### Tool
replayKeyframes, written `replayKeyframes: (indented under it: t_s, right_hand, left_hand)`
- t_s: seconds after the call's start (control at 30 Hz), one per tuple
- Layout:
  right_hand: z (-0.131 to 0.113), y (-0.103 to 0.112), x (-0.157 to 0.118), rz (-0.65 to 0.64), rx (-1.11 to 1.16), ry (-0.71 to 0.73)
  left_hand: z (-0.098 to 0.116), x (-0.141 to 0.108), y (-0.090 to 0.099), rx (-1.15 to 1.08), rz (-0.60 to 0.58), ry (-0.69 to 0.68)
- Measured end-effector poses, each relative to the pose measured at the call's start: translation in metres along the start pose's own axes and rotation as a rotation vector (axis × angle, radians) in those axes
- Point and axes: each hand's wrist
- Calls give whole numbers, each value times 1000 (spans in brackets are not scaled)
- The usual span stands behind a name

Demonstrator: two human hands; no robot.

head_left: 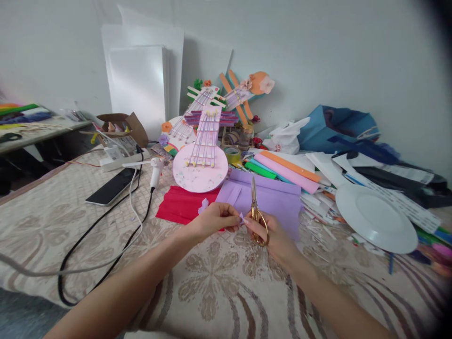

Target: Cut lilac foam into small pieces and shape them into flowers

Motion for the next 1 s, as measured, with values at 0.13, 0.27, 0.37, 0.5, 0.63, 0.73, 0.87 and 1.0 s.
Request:
replayKeyframes:
  t_s: [0.13, 0.27, 0.37, 0.5, 0.63, 0.73, 0.87, 1.0]
  right_hand:
    - [2, -1, 0, 6, -23, 0]
    - [2, -2, 0, 14, -55, 9]
    - [2, -3, -1, 7, -46, 25]
    - [0, -5, -3, 0, -57, 16]
    - [-1, -6, -5, -3, -68, 0]
    - [-1, -6, -5, 6, -55, 11]
    - [-1, -5, -4, 6, -43, 24]
    - [-1, -4, -4, 26, -13, 23]
  left_hand:
    - [-1, 0, -1, 19, 0, 12]
    - [0, 0, -3, 33, 1, 11]
    - [1, -1, -3, 30, -13, -3]
    - [0, -1, -4, 73, -13, -25]
    - [-2, -1, -6, 38, 15, -20]
    - [-1, -1, -7, 4, 22, 24]
    - [1, -2, -8, 60, 18, 79]
    - [4, -3, -10, 96, 16, 76]
Point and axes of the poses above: each hand's wrist, its own x-axis towards the middle knuckle, its own y-axis out of the back of the hand, z = x × y, and after that the axes turned 9 degrees about -y, right-handed
